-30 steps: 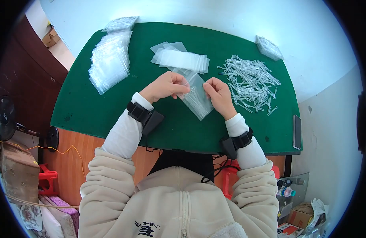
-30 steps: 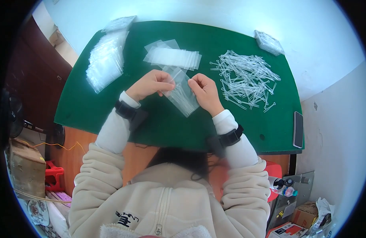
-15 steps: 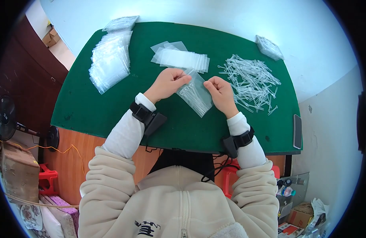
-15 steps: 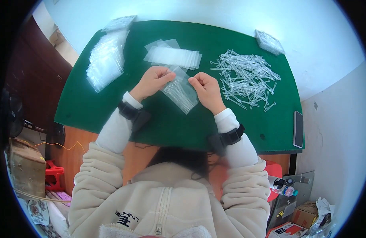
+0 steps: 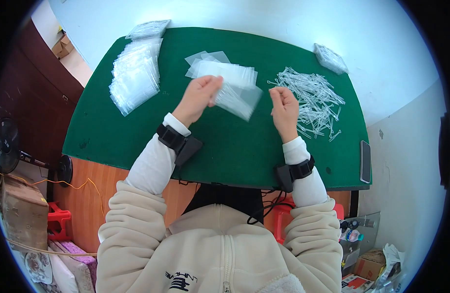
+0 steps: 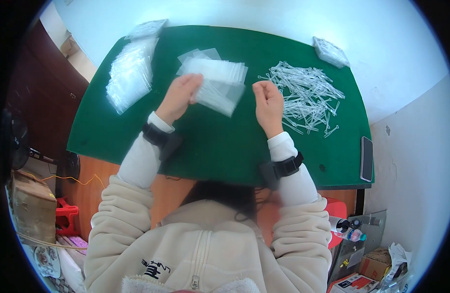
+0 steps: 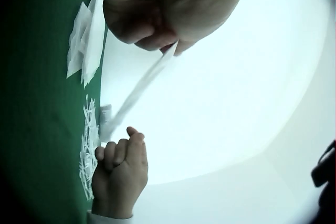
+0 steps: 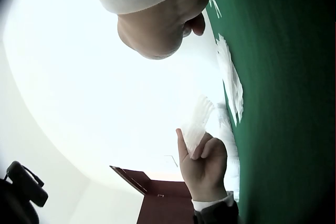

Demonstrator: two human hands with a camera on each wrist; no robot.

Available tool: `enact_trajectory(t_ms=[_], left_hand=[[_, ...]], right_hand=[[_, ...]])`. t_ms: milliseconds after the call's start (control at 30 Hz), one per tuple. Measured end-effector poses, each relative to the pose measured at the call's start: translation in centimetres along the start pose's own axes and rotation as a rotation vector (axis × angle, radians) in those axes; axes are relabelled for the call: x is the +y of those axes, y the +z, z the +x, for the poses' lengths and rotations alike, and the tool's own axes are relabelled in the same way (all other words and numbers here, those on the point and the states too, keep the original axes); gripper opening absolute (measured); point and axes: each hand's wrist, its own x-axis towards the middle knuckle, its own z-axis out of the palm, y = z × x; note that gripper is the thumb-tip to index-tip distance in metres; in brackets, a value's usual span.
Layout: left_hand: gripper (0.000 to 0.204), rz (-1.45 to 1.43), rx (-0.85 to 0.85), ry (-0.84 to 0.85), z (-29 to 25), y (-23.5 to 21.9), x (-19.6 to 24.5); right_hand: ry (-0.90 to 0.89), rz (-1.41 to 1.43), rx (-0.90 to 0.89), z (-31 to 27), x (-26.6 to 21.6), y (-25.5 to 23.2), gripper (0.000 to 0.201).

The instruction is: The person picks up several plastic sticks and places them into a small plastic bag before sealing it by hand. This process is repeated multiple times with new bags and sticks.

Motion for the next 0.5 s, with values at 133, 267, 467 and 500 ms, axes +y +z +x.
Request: enact_trajectory(t_ms=[133,267,467,500], left_hand=[[0.023,-0.044,0.043,0.029,0.7,-1.4,-0.7],[0.019,-0.183,-0.091,-0.061,0.3,-0.5,-0.9],[0.018,-0.3,-0.302,-0.215,-1.2,1.3,-0.2],[0.018,-0.305,-0.355,-0.235,-1.3,1.3,-0.2]], right_hand=[[-0.137,-0.078,0.06,-0.1,-0.6,0.0,0.01],[-0.427,-0.264,-0.061,-0.7,-2.4,0.8,0.023],[-0.522,-0.356,-0.23,-1.3,-3.0,1.6,0.047],[-0.521,-0.356,-0.231,-1.3,-2.8,1.6,0.047]])
